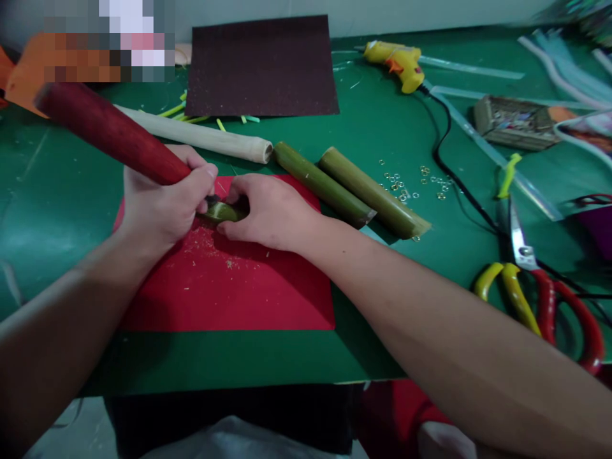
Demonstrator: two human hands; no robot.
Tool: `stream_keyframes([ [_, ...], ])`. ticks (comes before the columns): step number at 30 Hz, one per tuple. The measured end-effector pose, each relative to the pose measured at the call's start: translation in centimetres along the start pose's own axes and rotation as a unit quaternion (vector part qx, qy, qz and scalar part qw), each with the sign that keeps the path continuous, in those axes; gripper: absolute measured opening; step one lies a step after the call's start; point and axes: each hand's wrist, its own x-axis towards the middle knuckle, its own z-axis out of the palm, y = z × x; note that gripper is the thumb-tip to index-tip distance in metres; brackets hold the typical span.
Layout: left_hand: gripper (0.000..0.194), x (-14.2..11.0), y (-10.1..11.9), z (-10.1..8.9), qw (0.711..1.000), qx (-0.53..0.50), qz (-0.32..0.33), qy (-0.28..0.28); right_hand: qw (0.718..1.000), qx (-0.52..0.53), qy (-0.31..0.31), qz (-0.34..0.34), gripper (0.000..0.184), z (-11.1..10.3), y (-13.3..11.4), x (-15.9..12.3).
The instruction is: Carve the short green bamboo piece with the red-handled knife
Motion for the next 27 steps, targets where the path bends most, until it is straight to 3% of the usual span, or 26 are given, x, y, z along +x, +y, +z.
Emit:
stream_keyframes([
  [6,0.024,0.0,0.8,-1.0,0.996,-0.031,-0.013,-0.082,1.000,-0.003,0.000,-0.002,0.027,0.1,0.0,0.0],
  [11,0.026,0.0,0.7,-1.1,0.994,-0.030,0.002,-0.106,1.000,0.004,-0.001,-0.002,0.027,0.1,0.0,0.0],
  [14,0.024,-0.2,0.4,-0.5,0.996,-0.038,0.022,-0.074,1.000,0.002,0.002,-0.002,0.026,0.0,-0.1,0.0],
  [17,0.021,-0.4,0.2,0.1,0.999,-0.044,0.029,0.002,1.000,-0.006,-0.001,-0.003,0.026,0.0,-0.1,0.0],
  [19,0.022,-0.3,0.0,0.2,0.999,-0.045,0.020,0.013,1.000,-0.006,-0.005,0.000,0.026,-0.1,-0.2,0.0],
  [22,0.024,0.1,-0.3,-0.3,0.998,-0.056,-0.001,-0.034,1.000,-0.007,-0.006,0.007,0.028,0.0,-0.2,0.0],
  [24,0.027,0.3,-0.3,-0.8,0.993,-0.086,0.031,-0.069,1.000,-0.009,-0.006,0.007,0.028,0.0,-0.2,0.0],
  [27,0.027,0.2,0.0,-1.2,0.993,-0.051,0.020,-0.102,1.000,-0.004,-0.001,0.002,0.027,0.1,-0.1,0.0],
])
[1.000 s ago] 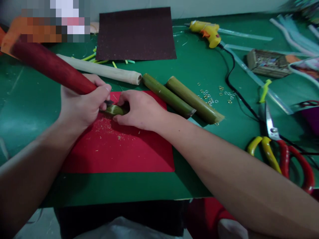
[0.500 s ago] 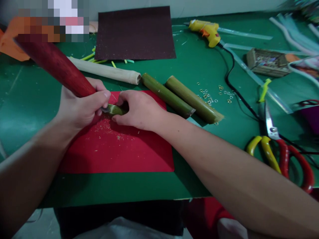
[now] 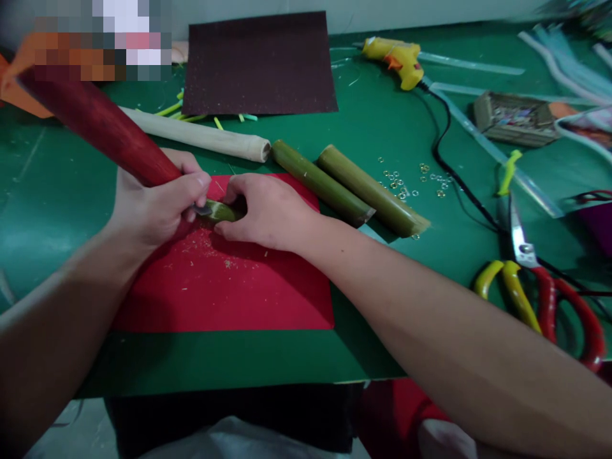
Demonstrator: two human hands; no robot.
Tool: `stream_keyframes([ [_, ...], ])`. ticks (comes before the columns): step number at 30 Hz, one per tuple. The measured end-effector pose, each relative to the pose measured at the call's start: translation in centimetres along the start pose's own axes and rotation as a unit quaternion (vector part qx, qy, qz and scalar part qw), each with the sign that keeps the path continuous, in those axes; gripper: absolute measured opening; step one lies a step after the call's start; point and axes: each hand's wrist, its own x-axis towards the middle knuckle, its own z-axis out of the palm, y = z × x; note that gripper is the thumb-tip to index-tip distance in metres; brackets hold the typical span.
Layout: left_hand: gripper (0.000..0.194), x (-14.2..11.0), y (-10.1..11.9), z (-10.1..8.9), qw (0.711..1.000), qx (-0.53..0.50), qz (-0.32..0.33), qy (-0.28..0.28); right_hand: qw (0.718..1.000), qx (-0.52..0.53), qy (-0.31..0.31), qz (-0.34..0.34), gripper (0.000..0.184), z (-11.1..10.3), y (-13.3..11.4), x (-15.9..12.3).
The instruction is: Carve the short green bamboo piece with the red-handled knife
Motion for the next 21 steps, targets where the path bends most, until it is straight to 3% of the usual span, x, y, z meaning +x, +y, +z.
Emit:
stream_keyframes([
  [5,0.024,-0.3,0.2,0.4,1.000,0.017,-0.003,-0.001,1.000,0.011,0.000,-0.003,0.026,0.0,0.1,0.0],
  [10,0.020,-0.1,-0.4,1.3,0.993,0.013,0.010,0.120,1.000,-0.004,0.000,0.007,0.027,-0.2,-0.1,0.0],
  [16,0.025,-0.5,-0.1,0.6,0.998,-0.019,-0.002,0.066,1.000,-0.014,0.016,-0.011,0.028,-0.1,0.0,0.0],
  [21,0.029,-1.5,1.1,0.4,0.996,0.012,0.021,0.085,0.996,-0.051,0.060,-0.053,0.028,0.2,0.3,-0.2],
])
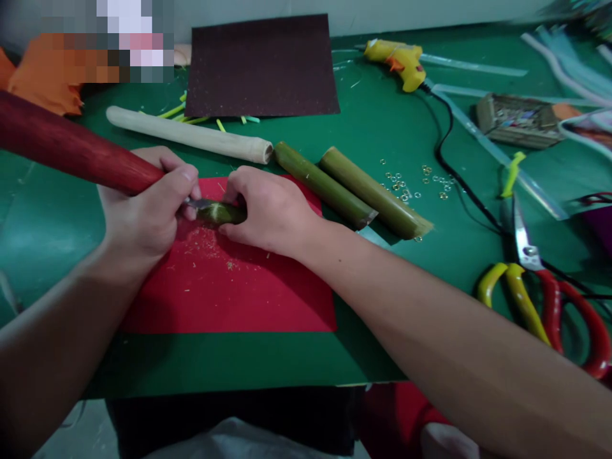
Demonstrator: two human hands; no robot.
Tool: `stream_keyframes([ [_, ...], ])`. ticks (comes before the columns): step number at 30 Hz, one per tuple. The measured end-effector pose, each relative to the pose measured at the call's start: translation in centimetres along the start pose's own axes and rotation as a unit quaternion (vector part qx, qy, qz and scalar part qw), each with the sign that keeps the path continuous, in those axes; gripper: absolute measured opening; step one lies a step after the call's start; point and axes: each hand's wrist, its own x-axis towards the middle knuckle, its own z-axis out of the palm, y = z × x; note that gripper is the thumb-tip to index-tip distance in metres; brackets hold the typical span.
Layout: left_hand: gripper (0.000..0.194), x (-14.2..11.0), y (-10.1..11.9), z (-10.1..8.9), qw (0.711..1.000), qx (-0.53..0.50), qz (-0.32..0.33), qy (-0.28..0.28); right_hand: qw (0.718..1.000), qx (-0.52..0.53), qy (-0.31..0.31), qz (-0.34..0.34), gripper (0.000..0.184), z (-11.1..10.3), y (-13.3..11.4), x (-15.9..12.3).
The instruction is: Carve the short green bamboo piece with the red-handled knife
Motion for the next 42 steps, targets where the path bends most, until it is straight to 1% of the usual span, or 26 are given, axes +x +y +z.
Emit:
stream_keyframes([
  [3,0.029,-0.3,0.2,0.1,0.999,0.031,0.012,-0.010,1.000,-0.005,0.001,-0.009,0.030,0.1,0.1,0.0],
  [7,0.030,-0.3,-0.2,0.3,0.999,0.020,0.002,-0.029,1.000,0.011,-0.008,-0.001,0.032,0.0,0.2,0.1],
  [11,0.030,-0.2,-0.2,0.5,0.999,0.032,-0.010,-0.005,0.999,0.027,-0.021,0.020,0.034,0.1,0.3,0.2],
  [13,0.029,-0.2,-0.4,0.5,0.999,0.033,-0.015,-0.004,0.999,0.033,-0.021,0.021,0.034,0.1,0.3,0.3],
  [16,0.027,0.0,-0.9,0.5,1.000,0.027,0.000,-0.012,0.998,0.043,-0.028,0.029,0.033,0.0,0.2,0.4],
  [20,0.027,0.3,-1.4,0.6,1.000,0.016,0.006,-0.002,0.997,0.057,-0.031,0.042,0.033,-0.1,0.1,0.4],
  [22,0.025,0.3,-1.2,0.6,0.999,0.027,-0.026,-0.012,0.997,0.061,-0.031,0.043,0.033,0.0,0.1,0.4],
  [25,0.022,0.0,-0.6,0.5,0.998,0.022,-0.033,-0.051,0.997,0.059,-0.032,0.036,0.032,0.0,0.1,0.3],
  [26,0.021,-0.1,-0.5,0.5,0.998,0.020,-0.031,-0.056,0.997,0.058,-0.030,0.035,0.032,0.1,0.1,0.4],
  [27,0.021,-0.1,-0.5,0.5,0.998,0.019,-0.033,-0.052,0.997,0.058,-0.029,0.035,0.032,0.1,0.2,0.4],
  [30,0.024,-0.1,-0.9,0.5,0.999,0.017,-0.039,-0.007,0.997,0.056,-0.022,0.046,0.032,0.1,0.2,0.5],
  [32,0.024,0.1,-1.3,0.5,1.000,0.010,-0.022,0.004,0.997,0.056,-0.021,0.050,0.032,0.1,0.2,0.5],
  [34,0.026,0.2,-1.6,0.6,1.000,0.000,-0.004,0.000,0.997,0.058,-0.022,0.050,0.031,0.0,0.2,0.6],
  [37,0.027,0.4,-1.7,0.6,1.000,-0.008,0.005,-0.008,0.997,0.054,-0.023,0.050,0.031,0.0,0.2,0.6],
  [40,0.029,0.4,-1.5,0.5,1.000,-0.009,-0.002,-0.019,0.997,0.049,-0.020,0.049,0.032,0.1,0.2,0.5],
  [42,0.030,0.4,-1.3,0.5,1.000,-0.004,-0.018,-0.024,0.997,0.054,-0.018,0.045,0.031,0.1,0.2,0.5],
])
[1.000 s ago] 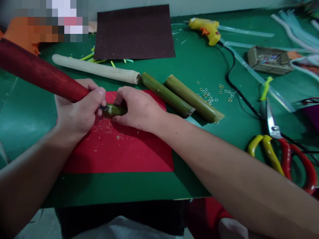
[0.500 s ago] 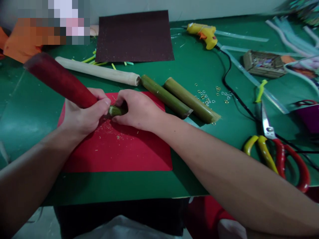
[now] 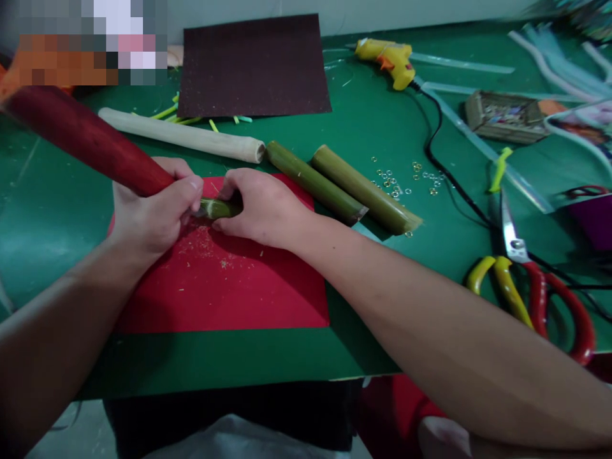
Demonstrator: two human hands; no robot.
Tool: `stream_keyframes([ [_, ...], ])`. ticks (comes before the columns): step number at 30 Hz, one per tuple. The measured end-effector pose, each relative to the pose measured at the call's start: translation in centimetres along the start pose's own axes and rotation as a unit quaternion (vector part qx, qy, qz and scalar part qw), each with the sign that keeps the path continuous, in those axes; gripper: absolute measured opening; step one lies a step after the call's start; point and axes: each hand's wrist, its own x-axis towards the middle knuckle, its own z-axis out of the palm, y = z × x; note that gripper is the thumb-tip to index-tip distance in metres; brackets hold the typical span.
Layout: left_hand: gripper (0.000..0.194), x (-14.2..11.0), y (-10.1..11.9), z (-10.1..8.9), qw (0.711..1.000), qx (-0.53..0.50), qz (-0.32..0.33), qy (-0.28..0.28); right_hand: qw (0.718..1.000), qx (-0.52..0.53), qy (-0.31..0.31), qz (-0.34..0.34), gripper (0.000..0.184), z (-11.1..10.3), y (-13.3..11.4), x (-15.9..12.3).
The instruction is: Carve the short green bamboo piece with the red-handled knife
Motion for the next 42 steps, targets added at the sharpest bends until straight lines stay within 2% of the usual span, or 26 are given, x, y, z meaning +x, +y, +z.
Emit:
stream_keyframes([
  [4,0.024,-0.1,0.4,0.1,0.999,-0.003,0.000,0.033,1.000,0.000,0.003,0.000,0.032,0.0,0.1,0.0],
  [8,0.026,0.1,0.3,0.1,1.000,0.003,-0.019,0.014,1.000,0.003,0.005,-0.003,0.031,0.1,0.1,-0.1],
  [12,0.025,0.2,0.1,0.0,1.000,-0.004,0.002,0.027,1.000,-0.003,0.005,0.003,0.032,0.1,0.0,-0.1],
  [15,0.028,0.1,0.2,0.0,1.000,0.012,-0.013,0.012,1.000,0.004,0.004,0.003,0.032,0.0,0.0,0.0],
  [19,0.025,0.0,0.3,0.1,0.999,0.010,0.003,0.035,1.000,0.003,0.007,0.001,0.032,0.1,0.0,0.0],
  [21,0.026,0.1,0.3,0.1,1.000,0.006,0.010,0.022,1.000,0.000,0.007,0.001,0.032,0.1,0.0,0.0],
  [23,0.027,0.1,0.3,0.0,1.000,0.015,-0.010,0.000,1.000,0.005,0.005,0.001,0.032,0.1,0.1,0.0],
  [25,0.026,0.0,0.4,0.0,1.000,0.019,-0.022,0.005,1.000,0.008,0.004,0.002,0.033,0.1,0.1,0.0],
  [28,0.026,0.0,0.5,0.0,1.000,0.006,-0.001,0.024,1.000,-0.003,0.007,-0.001,0.032,0.1,0.1,-0.1],
  [32,0.025,0.0,0.4,-0.1,1.000,-0.003,-0.009,-0.013,1.000,0.007,0.009,-0.009,0.032,0.2,0.2,-0.1],
  [38,0.027,-0.2,0.8,-0.4,0.998,-0.055,0.002,-0.010,0.998,0.042,0.017,-0.049,0.026,0.1,0.5,-0.3],
  [40,0.028,-0.4,1.0,-0.6,0.998,-0.052,-0.013,-0.010,0.994,0.071,0.042,-0.065,0.023,-0.1,0.5,-0.4],
  [42,0.029,-0.7,1.2,-0.7,0.998,-0.048,-0.030,-0.010,0.989,0.072,0.104,-0.070,0.024,-0.2,0.5,-0.5],
])
